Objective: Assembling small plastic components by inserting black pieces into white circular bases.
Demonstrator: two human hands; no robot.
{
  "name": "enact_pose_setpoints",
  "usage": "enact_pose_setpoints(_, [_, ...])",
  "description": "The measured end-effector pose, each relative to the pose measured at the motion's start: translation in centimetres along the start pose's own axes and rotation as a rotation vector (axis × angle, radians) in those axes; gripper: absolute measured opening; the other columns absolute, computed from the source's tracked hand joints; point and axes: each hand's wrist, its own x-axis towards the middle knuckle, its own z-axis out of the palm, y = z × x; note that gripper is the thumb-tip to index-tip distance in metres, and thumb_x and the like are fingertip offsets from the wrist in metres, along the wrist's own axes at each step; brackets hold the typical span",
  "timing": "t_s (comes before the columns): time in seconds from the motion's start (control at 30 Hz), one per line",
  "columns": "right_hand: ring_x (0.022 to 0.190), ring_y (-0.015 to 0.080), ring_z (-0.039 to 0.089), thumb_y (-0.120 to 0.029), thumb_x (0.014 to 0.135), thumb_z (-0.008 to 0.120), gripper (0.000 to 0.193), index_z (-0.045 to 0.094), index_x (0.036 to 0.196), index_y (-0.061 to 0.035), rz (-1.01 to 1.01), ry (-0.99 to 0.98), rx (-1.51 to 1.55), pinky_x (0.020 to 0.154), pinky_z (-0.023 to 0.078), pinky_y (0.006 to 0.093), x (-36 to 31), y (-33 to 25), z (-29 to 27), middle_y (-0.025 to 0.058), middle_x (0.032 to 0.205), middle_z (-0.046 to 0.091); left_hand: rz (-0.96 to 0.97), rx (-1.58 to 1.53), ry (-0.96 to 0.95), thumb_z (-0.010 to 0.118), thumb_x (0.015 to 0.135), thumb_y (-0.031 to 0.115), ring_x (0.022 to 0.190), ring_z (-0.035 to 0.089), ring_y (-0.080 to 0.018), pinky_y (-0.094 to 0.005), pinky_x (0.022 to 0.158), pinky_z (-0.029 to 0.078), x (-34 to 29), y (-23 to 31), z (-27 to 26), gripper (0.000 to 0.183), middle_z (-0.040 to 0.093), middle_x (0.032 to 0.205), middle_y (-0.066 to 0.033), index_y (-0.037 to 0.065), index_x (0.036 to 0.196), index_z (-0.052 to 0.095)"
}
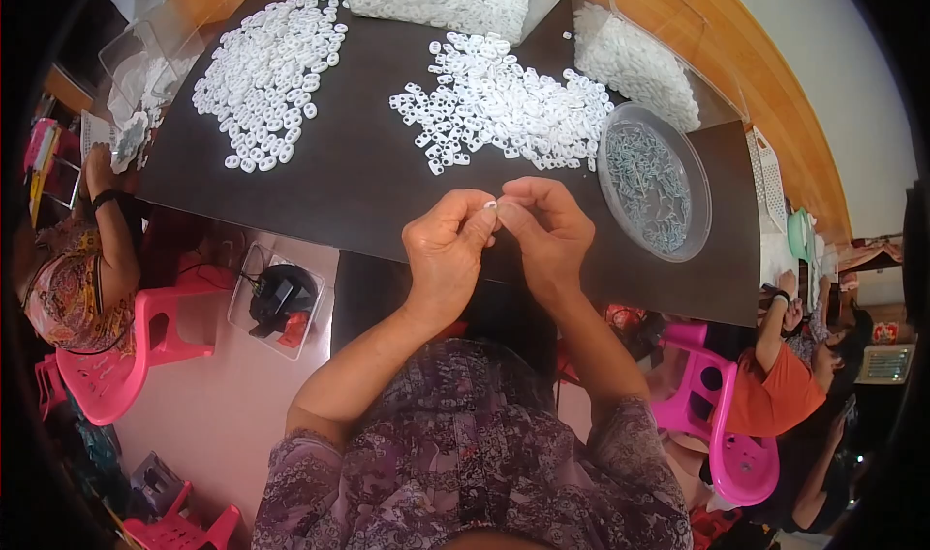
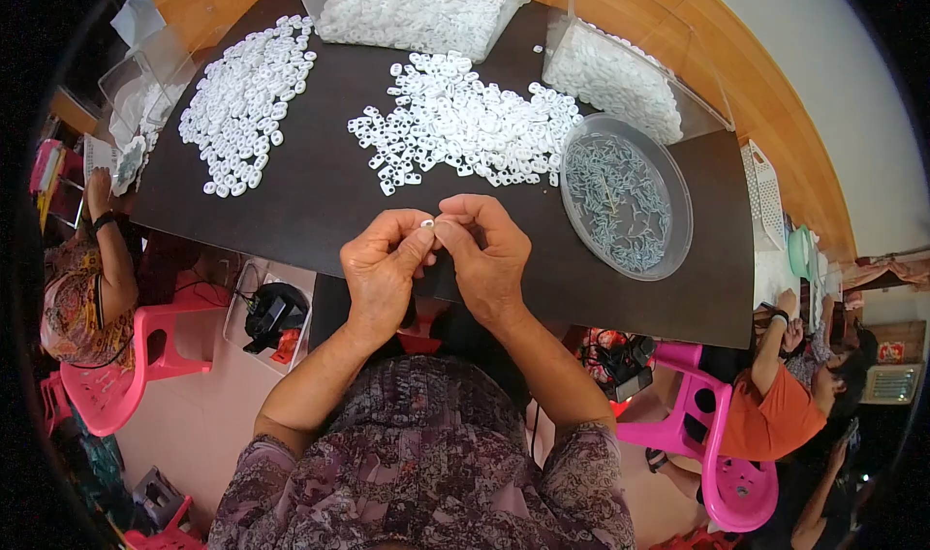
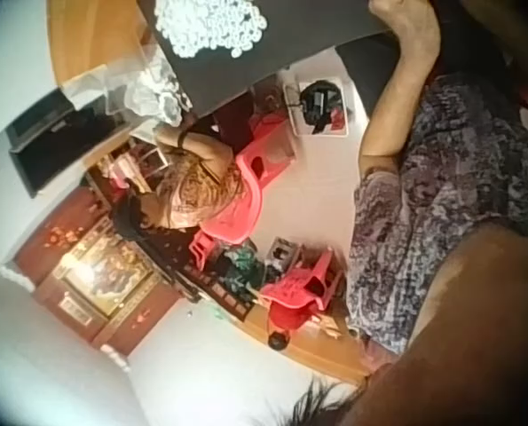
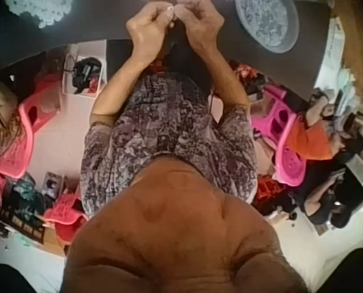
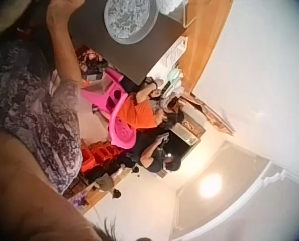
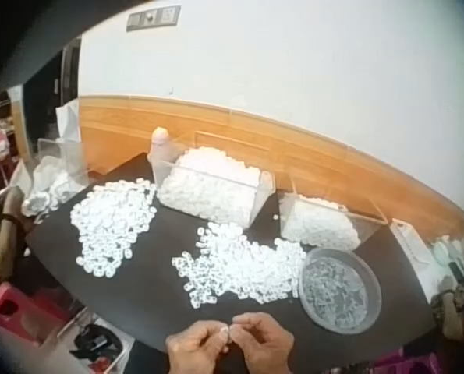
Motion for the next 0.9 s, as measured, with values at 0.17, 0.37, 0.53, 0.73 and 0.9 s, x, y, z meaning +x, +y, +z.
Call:
enact_pose_setpoints(0.17, [0.078, 0.0097, 0.059, 0.003, 0.082, 0.061, 0.015, 0.060, 0.097, 0.0038, 0.050, -0.031, 0.001, 0.070, 0.048, 0.0217, 0.2, 0.5, 0.0, 0.0053, 0.086, 0.061, -0.039, -0.043, 0.025, 0.058, 0.088, 0.002, 0.061, 0.051, -0.0035, -0.0176, 0.051, 0.040, 0.1, 0.1, -0.3, 0.006, 0.060, 0.073, 0.0000, -0.001, 0.089, 0.063])
enact_pose_setpoints(0.37, [0.077, 0.0077, 0.057, 0.002, 0.084, 0.059, 0.010, 0.061, 0.094, 0.0022, -0.094, -0.099, -0.202, 0.072, 0.046, 0.0214, 0.5, 1.7, -0.5, 0.0022, 0.086, 0.061, -0.086, -0.087, 0.040, 0.058, 0.088, 0.003, 0.062, 0.052, -0.0035, -0.0174, 0.051, 0.040, 0.1, 0.1, -0.5, 0.007, 0.061, 0.074, -0.0001, -0.001, 0.091, 0.063])
enact_pose_setpoints(0.53, [0.072, 0.0115, 0.056, -0.001, 0.083, 0.059, 0.004, 0.058, 0.087, -0.0002, -0.258, -0.111, -0.533, 0.066, 0.044, 0.0245, 0.6, 1.0, 0.0, 0.0051, 0.079, 0.057, 0.037, 0.010, 0.032, 0.058, 0.089, 0.005, 0.065, 0.054, -0.0051, -0.0174, 0.055, 0.043, 0.0, -0.6, -0.8, 0.010, 0.063, 0.079, -0.0012, -0.002, 0.095, 0.063])
enact_pose_setpoints(0.73, [0.069, 0.0183, 0.054, -0.004, 0.083, 0.056, 0.003, 0.056, 0.084, -0.0003, -0.325, -0.194, -0.599, 0.063, 0.043, 0.0288, 0.7, 0.7, -0.1, 0.0084, 0.075, 0.054, 0.301, 0.338, 0.082, 0.062, 0.079, -0.004, 0.061, 0.059, -0.0187, -0.0286, 0.056, 0.046, 0.0, -0.8, -0.9, 0.007, 0.062, 0.071, -0.0105, -0.002, 0.086, 0.061])
enact_pose_setpoints(0.9, [0.067, 0.0196, 0.053, -0.005, 0.083, 0.054, 0.005, 0.056, 0.083, 0.0000, -0.274, -0.217, -0.581, 0.062, 0.043, 0.0300, 0.7, 1.4, -0.4, 0.0091, 0.074, 0.053, 0.400, 0.412, 0.070, 0.063, 0.077, -0.005, 0.061, 0.059, -0.0239, -0.0316, 0.055, 0.045, 0.2, -0.8, -0.7, 0.006, 0.060, 0.070, -0.0128, -0.001, 0.082, 0.060])
